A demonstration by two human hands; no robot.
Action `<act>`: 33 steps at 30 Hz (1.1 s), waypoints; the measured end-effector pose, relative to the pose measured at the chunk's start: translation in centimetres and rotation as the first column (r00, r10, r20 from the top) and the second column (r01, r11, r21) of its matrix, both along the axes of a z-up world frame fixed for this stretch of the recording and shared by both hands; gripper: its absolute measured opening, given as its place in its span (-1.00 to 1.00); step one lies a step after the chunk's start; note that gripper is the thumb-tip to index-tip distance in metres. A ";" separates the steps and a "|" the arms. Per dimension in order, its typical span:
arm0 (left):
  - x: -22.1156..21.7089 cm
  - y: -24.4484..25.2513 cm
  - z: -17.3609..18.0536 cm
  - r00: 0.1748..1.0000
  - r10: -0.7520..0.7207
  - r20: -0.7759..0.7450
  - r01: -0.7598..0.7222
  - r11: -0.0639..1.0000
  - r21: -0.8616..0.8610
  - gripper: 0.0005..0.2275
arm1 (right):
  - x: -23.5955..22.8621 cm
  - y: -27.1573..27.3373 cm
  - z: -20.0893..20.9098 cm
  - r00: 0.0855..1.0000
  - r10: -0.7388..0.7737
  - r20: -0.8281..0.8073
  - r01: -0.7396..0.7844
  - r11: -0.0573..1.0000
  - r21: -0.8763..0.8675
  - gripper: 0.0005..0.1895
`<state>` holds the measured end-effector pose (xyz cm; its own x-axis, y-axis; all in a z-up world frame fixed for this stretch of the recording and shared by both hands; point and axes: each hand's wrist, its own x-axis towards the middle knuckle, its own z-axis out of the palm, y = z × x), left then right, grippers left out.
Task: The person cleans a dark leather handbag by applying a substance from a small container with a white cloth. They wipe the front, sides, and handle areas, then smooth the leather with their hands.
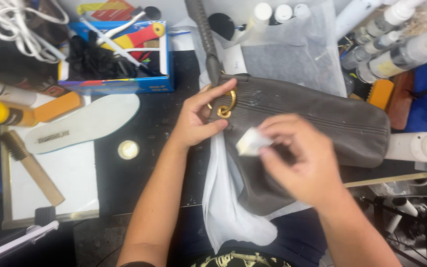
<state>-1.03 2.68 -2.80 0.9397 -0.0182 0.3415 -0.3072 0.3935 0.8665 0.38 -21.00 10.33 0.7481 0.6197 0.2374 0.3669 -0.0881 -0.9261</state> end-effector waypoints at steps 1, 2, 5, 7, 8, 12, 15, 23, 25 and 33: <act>0.1 0.0 -0.1 1.000 -0.018 -0.012 0.018 0.999 -0.027 -0.40 | -0.9 1.0 0.4 0.999 0.022 0.032 -0.020 0.997 -0.074 -0.70; 0.2 -0.1 -0.1 1.000 0.005 0.014 -0.005 1.000 0.022 -0.40 | -1.5 2.1 0.7 0.997 0.051 0.063 -0.041 0.988 -0.150 -0.69; 0.5 0.1 -0.1 0.976 0.101 0.194 -0.146 0.960 0.237 -0.47 | -1.7 5.4 1.2 0.985 0.171 -0.014 -0.172 0.985 -0.031 -0.78; 1.3 0.7 0.7 0.872 0.128 0.472 -0.357 0.827 0.434 -0.61 | -1.1 8.7 0.2 0.977 0.201 -0.066 -0.207 0.973 -0.103 -0.78; 0.7 0.4 1.0 0.930 0.178 0.322 -0.317 0.831 0.457 -0.54 | -0.8 10.6 -0.6 0.971 0.218 -0.094 -0.229 0.964 -0.138 -0.78; -0.6 -0.6 1.6 0.967 0.246 0.065 -0.251 0.882 0.398 -0.39 | 0.2 19.1 -5.0 0.948 0.228 0.223 -0.166 0.950 -0.266 -0.80; -0.2 -1.1 1.2 0.976 0.204 0.073 -0.215 0.949 0.231 -0.43 | 0.1 22.5 -7.2 0.941 0.278 0.194 -0.198 0.915 -0.353 -0.80; -0.3 -0.9 0.7 0.982 0.170 0.079 -0.182 0.967 0.177 -0.44 | -0.4 24.7 -8.9 0.890 0.438 -0.122 -0.418 0.683 -0.599 -0.80; -0.3 -0.9 0.6 0.980 0.182 0.083 -0.195 0.960 0.199 -0.44 | -0.4 24.6 -9.3 0.894 0.438 -0.098 -0.402 0.684 -0.609 -0.79; -0.1 -1.2 0.3 0.978 0.185 0.099 -0.199 0.966 0.166 -0.45 | 0.6 24.0 -10.8 0.945 0.313 -0.098 -0.298 0.692 -0.658 -0.77</act>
